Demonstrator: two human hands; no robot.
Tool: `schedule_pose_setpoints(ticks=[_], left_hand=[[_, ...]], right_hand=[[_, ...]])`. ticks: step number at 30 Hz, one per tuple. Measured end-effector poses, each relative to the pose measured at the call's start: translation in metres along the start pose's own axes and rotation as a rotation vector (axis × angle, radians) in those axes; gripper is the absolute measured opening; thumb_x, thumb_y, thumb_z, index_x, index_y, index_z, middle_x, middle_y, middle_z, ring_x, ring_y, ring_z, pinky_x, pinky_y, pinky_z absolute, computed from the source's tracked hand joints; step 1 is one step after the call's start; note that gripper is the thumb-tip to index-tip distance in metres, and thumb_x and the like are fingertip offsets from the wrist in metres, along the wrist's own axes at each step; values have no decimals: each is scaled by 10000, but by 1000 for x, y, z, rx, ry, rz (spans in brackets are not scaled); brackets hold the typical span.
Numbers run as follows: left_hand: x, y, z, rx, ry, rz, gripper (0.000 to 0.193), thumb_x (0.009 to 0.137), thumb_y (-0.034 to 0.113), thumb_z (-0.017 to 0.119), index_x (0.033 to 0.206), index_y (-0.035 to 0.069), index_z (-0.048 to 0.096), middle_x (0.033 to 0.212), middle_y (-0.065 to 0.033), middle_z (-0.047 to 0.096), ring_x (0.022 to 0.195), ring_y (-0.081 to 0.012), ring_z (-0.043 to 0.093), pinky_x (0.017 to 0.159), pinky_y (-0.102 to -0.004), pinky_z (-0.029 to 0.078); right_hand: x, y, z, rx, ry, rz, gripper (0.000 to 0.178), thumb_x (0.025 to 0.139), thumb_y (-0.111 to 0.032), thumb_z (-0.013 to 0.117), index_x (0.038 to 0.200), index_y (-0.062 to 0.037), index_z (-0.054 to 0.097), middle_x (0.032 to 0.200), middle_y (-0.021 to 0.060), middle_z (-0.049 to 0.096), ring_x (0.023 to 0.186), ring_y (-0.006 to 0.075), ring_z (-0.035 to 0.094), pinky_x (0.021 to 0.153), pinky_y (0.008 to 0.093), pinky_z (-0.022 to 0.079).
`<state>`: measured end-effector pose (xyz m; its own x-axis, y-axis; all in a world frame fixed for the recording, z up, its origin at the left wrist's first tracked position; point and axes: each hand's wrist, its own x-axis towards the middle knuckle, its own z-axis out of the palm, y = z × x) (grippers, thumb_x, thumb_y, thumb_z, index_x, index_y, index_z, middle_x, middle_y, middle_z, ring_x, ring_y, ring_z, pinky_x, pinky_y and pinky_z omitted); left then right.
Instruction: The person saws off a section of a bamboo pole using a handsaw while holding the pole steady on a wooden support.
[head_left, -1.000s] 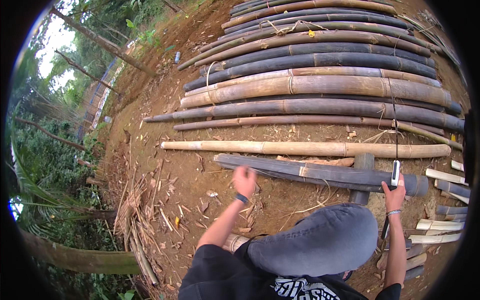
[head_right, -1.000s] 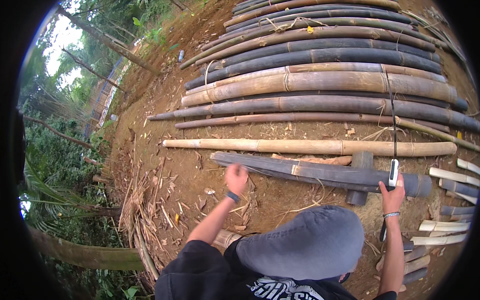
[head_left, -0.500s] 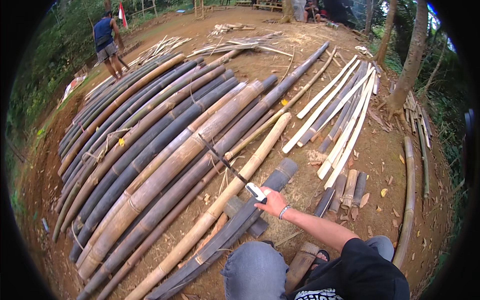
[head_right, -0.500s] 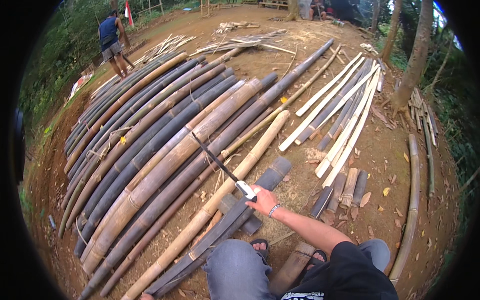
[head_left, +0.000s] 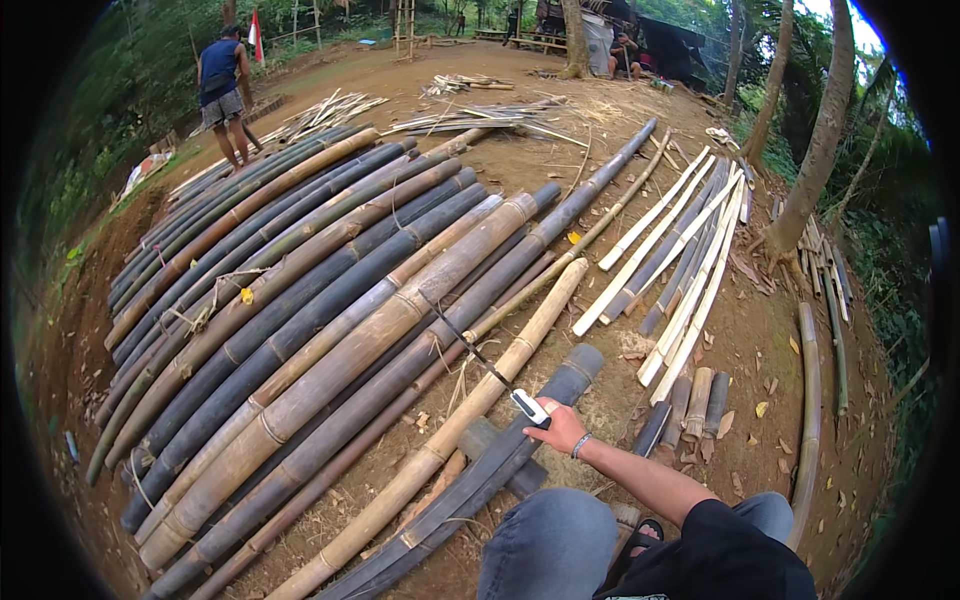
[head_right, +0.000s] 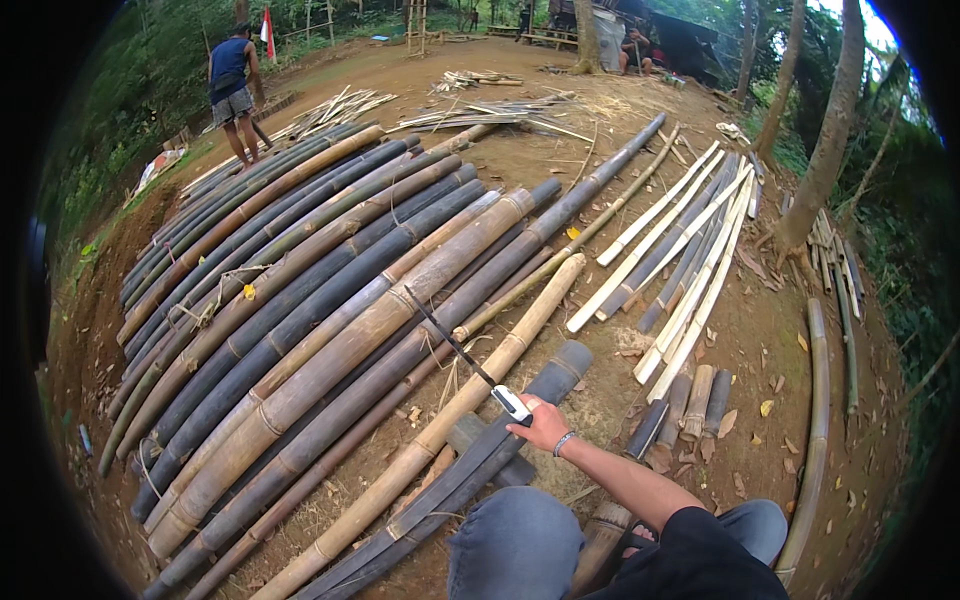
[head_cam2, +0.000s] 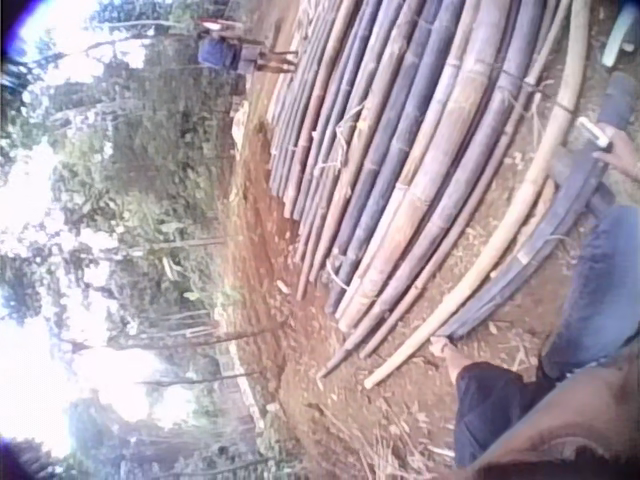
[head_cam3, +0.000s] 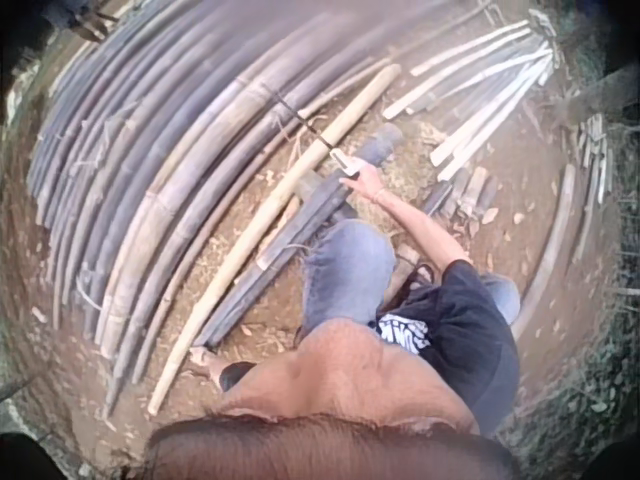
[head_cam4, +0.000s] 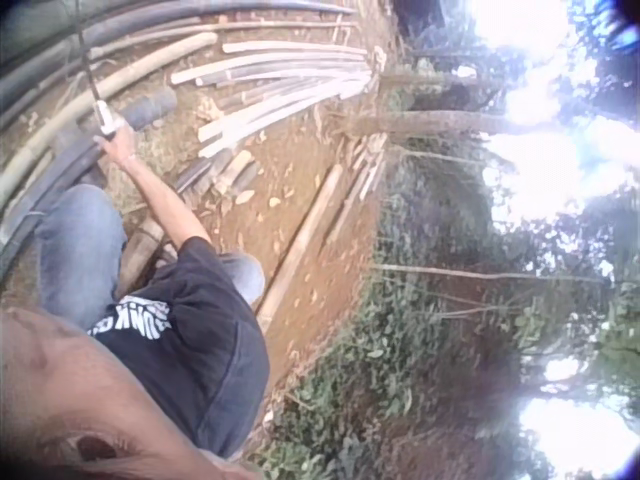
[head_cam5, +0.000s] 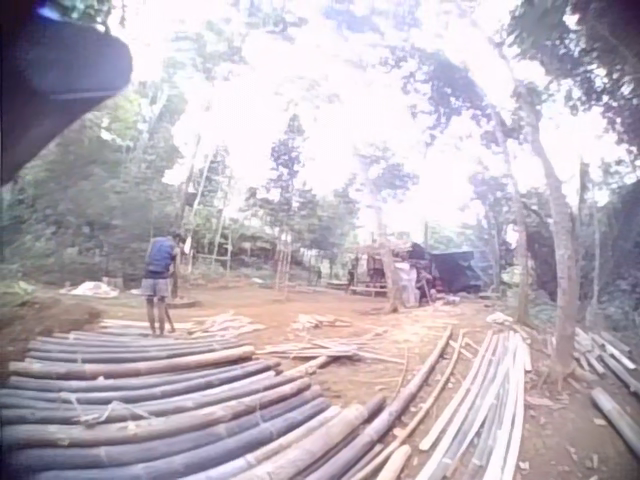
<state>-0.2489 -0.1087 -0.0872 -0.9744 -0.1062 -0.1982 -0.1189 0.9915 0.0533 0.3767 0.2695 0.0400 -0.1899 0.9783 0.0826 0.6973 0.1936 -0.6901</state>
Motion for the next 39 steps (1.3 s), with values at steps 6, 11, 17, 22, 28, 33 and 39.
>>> schedule_pose_setpoints(ticks=[6, 11, 17, 22, 28, 33, 39], left_hand=[[5, -11, 1, 1, -11, -34, 566, 1066, 410, 356, 1206, -47, 658, 1111, -256, 710, 1051, -396, 675, 905, -505, 515], [10, -18, 0, 6, -6, -42, 573, 1066, 411, 354, 1187, -54, 666, 1108, -259, 710, 1047, -397, 676, 904, -504, 515], [22, -34, 2, 22, -5, -52, 582, 1066, 412, 351, 1164, -61, 675, 1105, -262, 710, 1043, -399, 677, 903, -503, 514], [50, -65, 2, 32, 5, -54, 591, 1067, 413, 349, 1146, -67, 683, 1102, -264, 710, 1039, -401, 677, 902, -502, 513], [64, -80, -3, 26, 8, -65, 602, 1067, 414, 347, 1123, -75, 693, 1098, -268, 710, 1034, -403, 678, 901, -501, 513], [66, -79, -11, 31, 16, -65, 603, 1065, 414, 351, 1115, -79, 695, 1097, -269, 709, 1034, -405, 677, 902, -500, 511], [55, -57, -25, 43, 28, -20, 591, 1058, 413, 369, 1126, -80, 689, 1100, -269, 708, 1041, -407, 673, 909, -500, 508]], right_hand=[[-9, 5, 0, 19, 70, -33, 617, 782, -345, 831, 1263, -38, 597, 1204, 189, 652, 1110, 386, 633, 944, 433, 513], [-23, 6, -3, 72, 98, 37, 621, 764, -370, 844, 1261, -77, 612, 1109, 184, 697, 1041, 387, 663, 895, 437, 529], [-35, 16, -3, 72, 116, 50, 652, 754, -395, 848, 1271, -80, 606, 1099, 193, 706, 1050, 395, 667, 901, 448, 532], [-35, 15, -3, 74, 90, 105, 643, 759, -392, 848, 1274, -94, 606, 1111, 204, 703, 1036, 403, 671, 890, 449, 538], [-40, 18, -6, 42, 83, 114, 675, 759, -411, 839, 1311, -129, 571, 1087, 194, 709, 1015, 416, 666, 867, 475, 540], [-37, 14, -8, 7, 76, 139, 666, 757, -400, 841, 1303, -119, 583, 1067, 201, 713, 990, 408, 681, 860, 463, 542], [-36, 13, -6, 0, 43, 182, 674, 765, -431, 828, 1325, -165, 563, 1118, 178, 709, 1037, 411, 662, 878, 488, 540]])
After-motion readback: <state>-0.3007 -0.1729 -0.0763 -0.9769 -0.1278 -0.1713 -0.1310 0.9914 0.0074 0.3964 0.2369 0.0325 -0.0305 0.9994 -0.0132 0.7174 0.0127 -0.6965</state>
